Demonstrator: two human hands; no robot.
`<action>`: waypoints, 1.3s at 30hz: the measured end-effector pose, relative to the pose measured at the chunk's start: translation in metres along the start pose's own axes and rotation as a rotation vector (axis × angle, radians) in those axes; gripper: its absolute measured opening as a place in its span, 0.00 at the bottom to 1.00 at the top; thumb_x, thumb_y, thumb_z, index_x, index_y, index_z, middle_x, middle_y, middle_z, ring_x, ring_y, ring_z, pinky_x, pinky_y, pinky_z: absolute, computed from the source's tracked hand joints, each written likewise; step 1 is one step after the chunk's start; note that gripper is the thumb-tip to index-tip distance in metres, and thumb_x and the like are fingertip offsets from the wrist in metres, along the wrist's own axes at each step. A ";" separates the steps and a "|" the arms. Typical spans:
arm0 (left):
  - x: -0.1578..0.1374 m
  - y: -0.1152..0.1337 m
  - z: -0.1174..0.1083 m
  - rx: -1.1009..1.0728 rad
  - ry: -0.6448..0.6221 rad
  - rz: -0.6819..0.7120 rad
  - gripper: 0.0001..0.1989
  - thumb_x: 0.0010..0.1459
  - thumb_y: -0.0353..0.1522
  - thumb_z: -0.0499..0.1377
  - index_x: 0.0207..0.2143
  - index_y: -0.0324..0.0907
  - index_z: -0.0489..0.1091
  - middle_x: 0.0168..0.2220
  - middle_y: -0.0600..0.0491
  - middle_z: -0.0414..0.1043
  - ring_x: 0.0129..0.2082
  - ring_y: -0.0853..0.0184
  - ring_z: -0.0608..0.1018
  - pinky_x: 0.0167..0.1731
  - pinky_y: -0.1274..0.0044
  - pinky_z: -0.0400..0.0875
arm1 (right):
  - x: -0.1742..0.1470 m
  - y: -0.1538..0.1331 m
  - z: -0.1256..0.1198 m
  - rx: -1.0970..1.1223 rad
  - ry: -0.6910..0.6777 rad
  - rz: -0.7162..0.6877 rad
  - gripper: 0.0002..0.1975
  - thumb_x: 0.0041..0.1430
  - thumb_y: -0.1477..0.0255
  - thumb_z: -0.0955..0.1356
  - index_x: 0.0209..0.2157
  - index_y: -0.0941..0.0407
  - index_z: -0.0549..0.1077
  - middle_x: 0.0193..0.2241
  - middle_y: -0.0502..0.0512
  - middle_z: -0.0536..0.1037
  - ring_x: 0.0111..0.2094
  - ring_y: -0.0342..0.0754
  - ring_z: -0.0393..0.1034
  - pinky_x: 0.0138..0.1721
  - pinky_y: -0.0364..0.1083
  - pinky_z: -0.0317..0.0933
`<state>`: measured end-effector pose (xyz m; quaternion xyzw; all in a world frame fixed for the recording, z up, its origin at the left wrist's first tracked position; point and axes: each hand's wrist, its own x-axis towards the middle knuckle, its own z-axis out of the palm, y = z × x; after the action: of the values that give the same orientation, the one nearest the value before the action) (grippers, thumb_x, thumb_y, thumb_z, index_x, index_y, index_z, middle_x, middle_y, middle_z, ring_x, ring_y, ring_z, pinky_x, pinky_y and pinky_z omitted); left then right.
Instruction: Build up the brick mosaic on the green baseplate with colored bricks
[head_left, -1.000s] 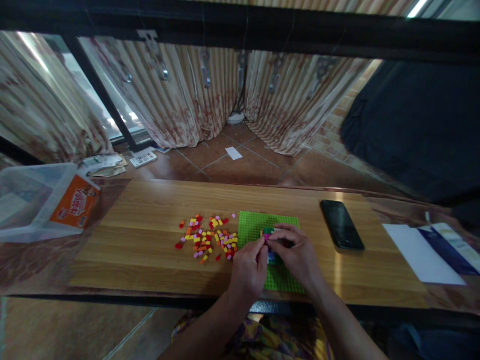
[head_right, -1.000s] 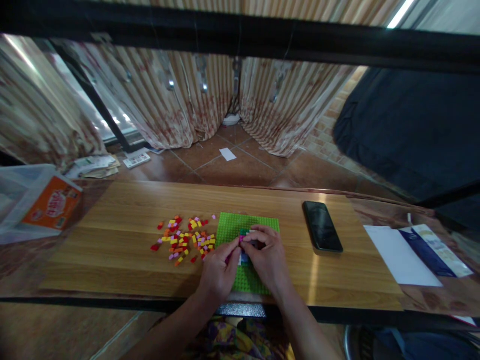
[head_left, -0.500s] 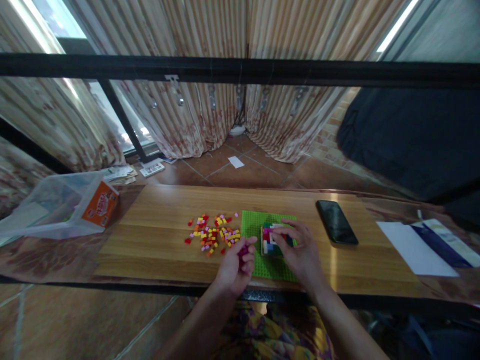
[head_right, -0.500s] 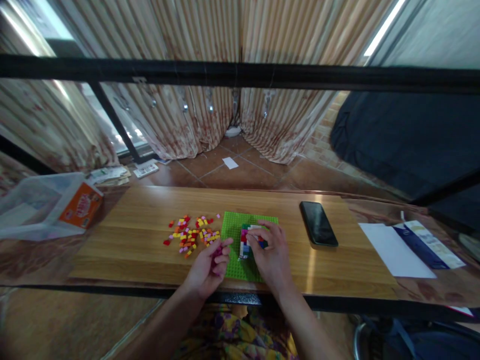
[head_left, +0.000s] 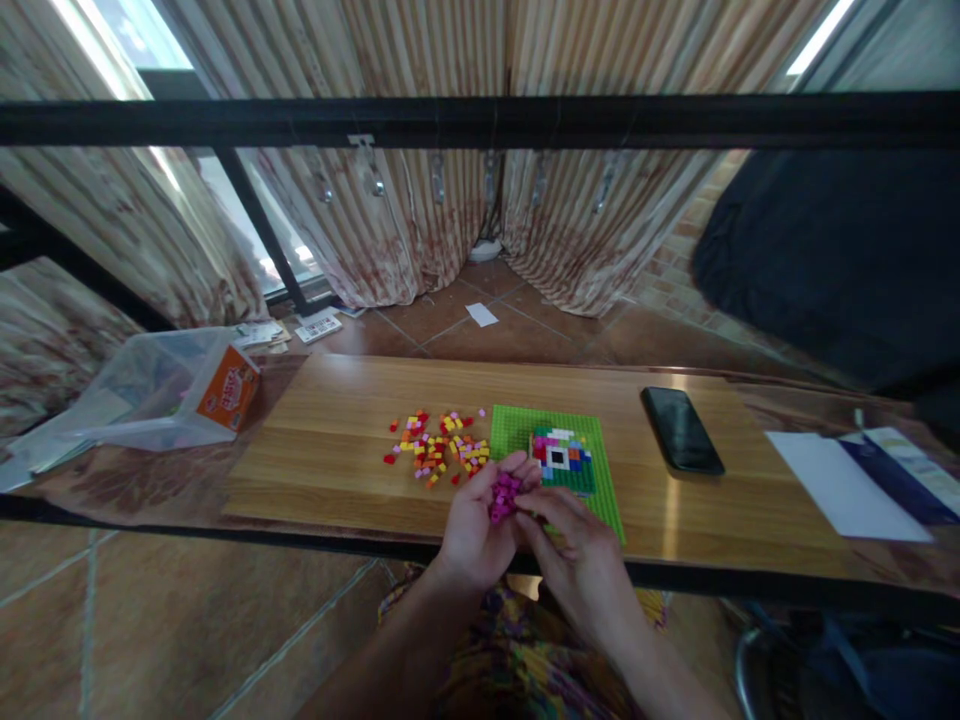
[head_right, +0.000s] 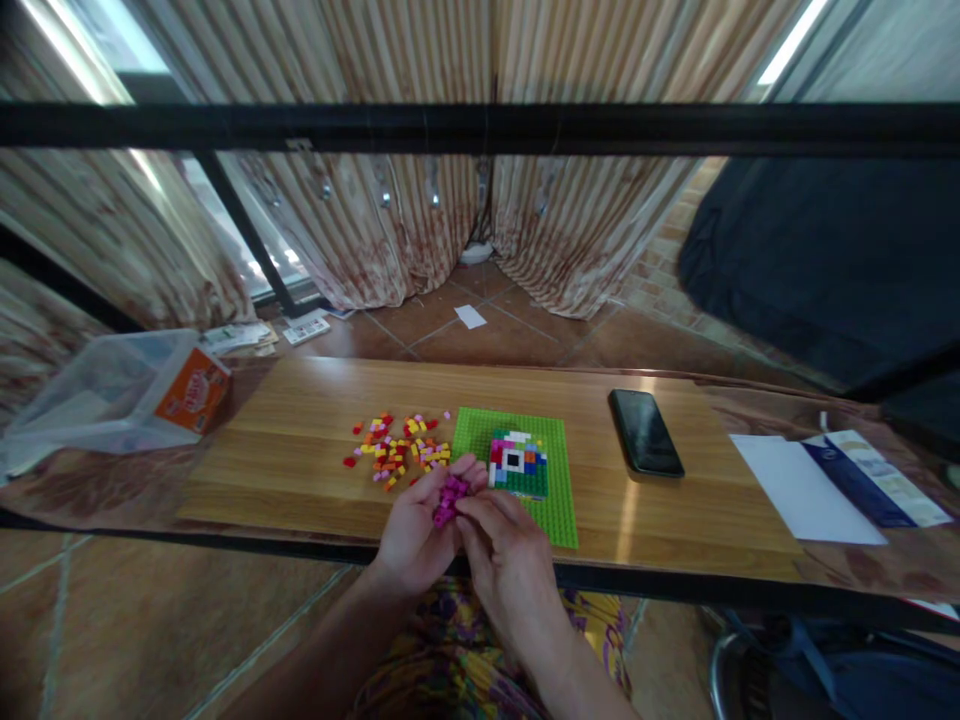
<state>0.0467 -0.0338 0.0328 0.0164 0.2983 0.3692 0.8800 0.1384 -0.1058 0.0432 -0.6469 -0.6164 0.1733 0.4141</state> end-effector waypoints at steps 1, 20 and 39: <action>-0.001 0.000 0.000 -0.001 -0.015 -0.004 0.15 0.60 0.33 0.49 0.37 0.33 0.72 0.38 0.45 0.74 0.39 0.66 0.76 0.44 0.76 0.69 | 0.000 0.001 0.000 -0.028 0.000 0.005 0.08 0.59 0.74 0.63 0.38 0.53 0.73 0.36 0.55 0.74 0.38 0.48 0.69 0.40 0.46 0.65; 0.008 0.000 -0.019 0.044 0.076 0.011 0.13 0.58 0.32 0.52 0.33 0.32 0.72 0.30 0.46 0.74 0.30 0.69 0.75 0.37 0.75 0.71 | 0.009 0.022 -0.016 -0.044 0.072 0.159 0.10 0.58 0.67 0.63 0.38 0.54 0.74 0.35 0.53 0.78 0.35 0.48 0.73 0.38 0.46 0.66; 0.026 0.003 -0.028 0.150 0.151 -0.085 0.09 0.56 0.29 0.54 0.31 0.33 0.71 0.26 0.51 0.70 0.23 0.75 0.70 0.28 0.80 0.69 | 0.050 0.084 -0.006 -0.245 0.296 0.049 0.08 0.54 0.63 0.67 0.32 0.48 0.78 0.43 0.54 0.74 0.49 0.52 0.62 0.49 0.55 0.55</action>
<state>0.0442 -0.0197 -0.0028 0.0418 0.3912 0.3084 0.8661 0.2066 -0.0517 -0.0020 -0.7258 -0.5493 0.0100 0.4140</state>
